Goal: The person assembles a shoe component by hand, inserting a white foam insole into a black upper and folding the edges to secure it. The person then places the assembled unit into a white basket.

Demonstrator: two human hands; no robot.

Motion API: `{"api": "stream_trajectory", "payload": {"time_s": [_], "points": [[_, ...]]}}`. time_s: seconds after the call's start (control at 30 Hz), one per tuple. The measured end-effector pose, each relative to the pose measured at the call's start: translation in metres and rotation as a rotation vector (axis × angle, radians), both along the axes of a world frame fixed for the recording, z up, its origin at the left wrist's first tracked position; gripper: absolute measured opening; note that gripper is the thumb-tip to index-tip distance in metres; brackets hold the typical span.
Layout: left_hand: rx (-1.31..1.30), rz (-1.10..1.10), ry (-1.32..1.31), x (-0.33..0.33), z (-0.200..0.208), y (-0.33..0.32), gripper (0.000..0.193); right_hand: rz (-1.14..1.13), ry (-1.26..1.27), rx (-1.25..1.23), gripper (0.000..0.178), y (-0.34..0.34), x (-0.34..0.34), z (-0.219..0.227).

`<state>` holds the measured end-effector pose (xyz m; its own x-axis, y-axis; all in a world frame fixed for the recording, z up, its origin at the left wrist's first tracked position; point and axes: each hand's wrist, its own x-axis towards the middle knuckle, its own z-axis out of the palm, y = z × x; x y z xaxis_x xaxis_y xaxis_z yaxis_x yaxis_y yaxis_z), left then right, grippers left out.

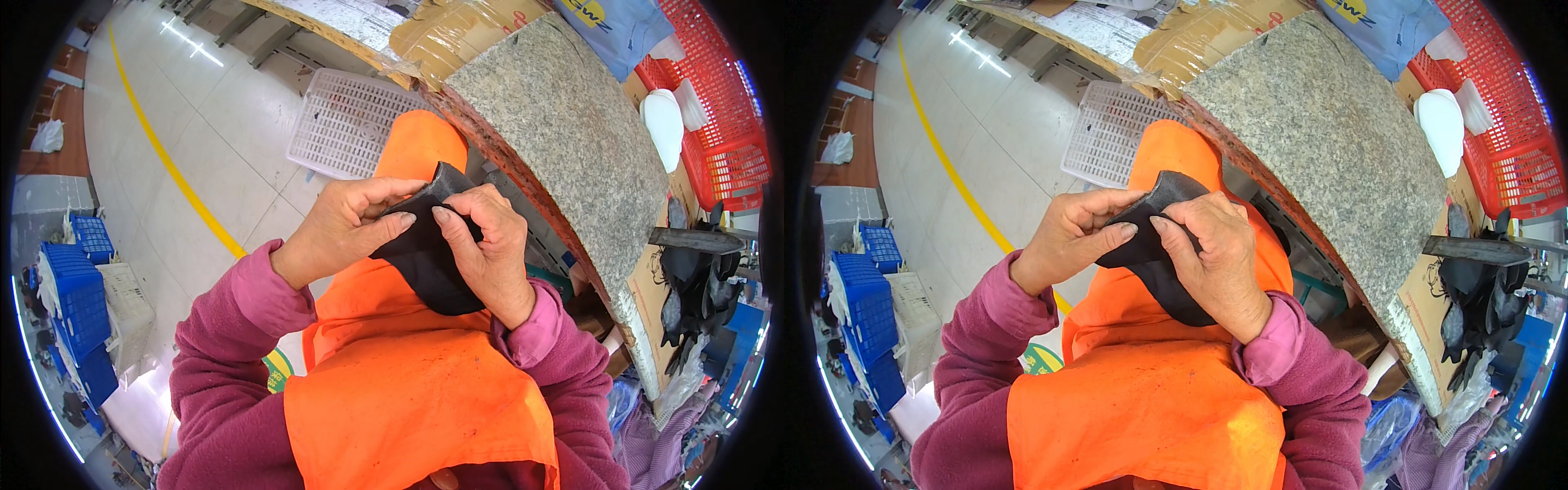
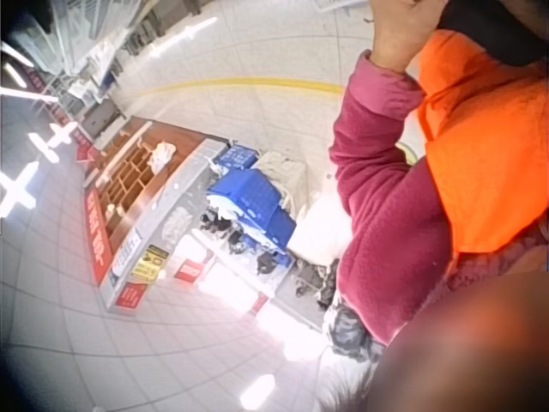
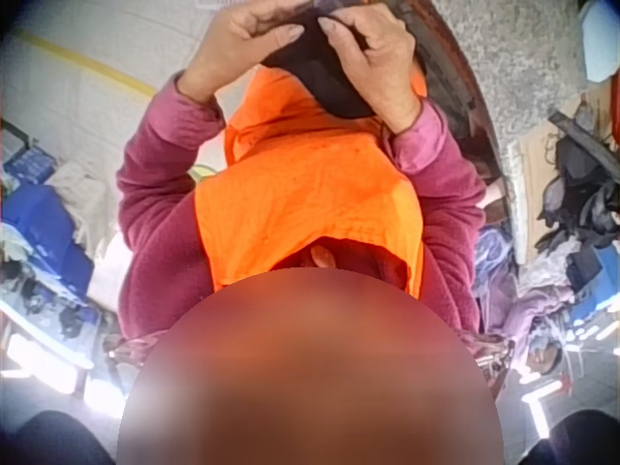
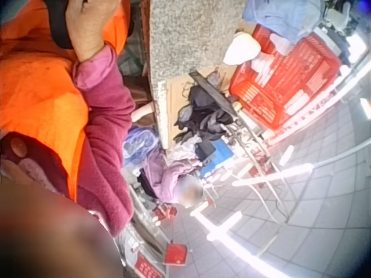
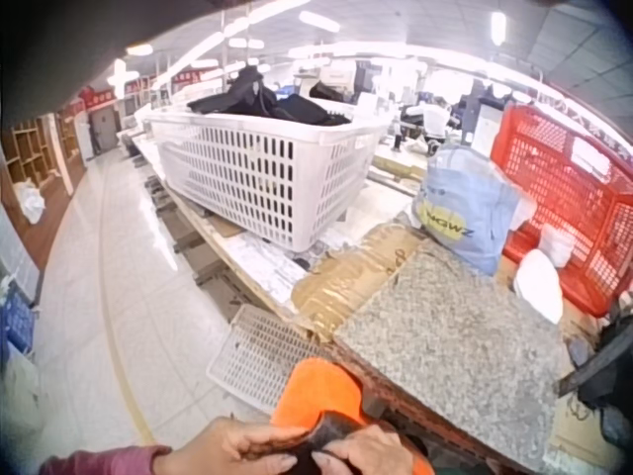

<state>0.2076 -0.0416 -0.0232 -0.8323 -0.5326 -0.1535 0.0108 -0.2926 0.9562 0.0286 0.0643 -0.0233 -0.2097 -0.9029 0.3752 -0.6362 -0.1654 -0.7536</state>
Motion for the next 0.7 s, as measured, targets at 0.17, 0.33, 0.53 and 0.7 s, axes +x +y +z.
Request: {"api": "stream_trajectory", "payload": {"time_s": [0.17, 0.33, 0.53, 0.7], "points": [[-0.26, -0.058, -0.023, -0.004, -0.001, -0.004, 0.034, 0.023, 0.001, -0.051, 0.006, -0.003, -0.001, -0.003], [-0.446, -0.086, -0.046, -0.007, -0.002, -0.006, 0.035, 0.004, 0.022, -0.061, 0.008, -0.002, -0.001, -0.004], [-0.586, -0.125, -0.011, -0.009, -0.004, -0.011, 0.034, -0.057, -0.001, -0.105, 0.012, -0.002, 0.001, -0.007], [-0.299, -0.096, 0.003, -0.009, -0.006, -0.011, 0.033, -0.007, 0.031, -0.146, 0.013, -0.002, 0.001, -0.008]]}}
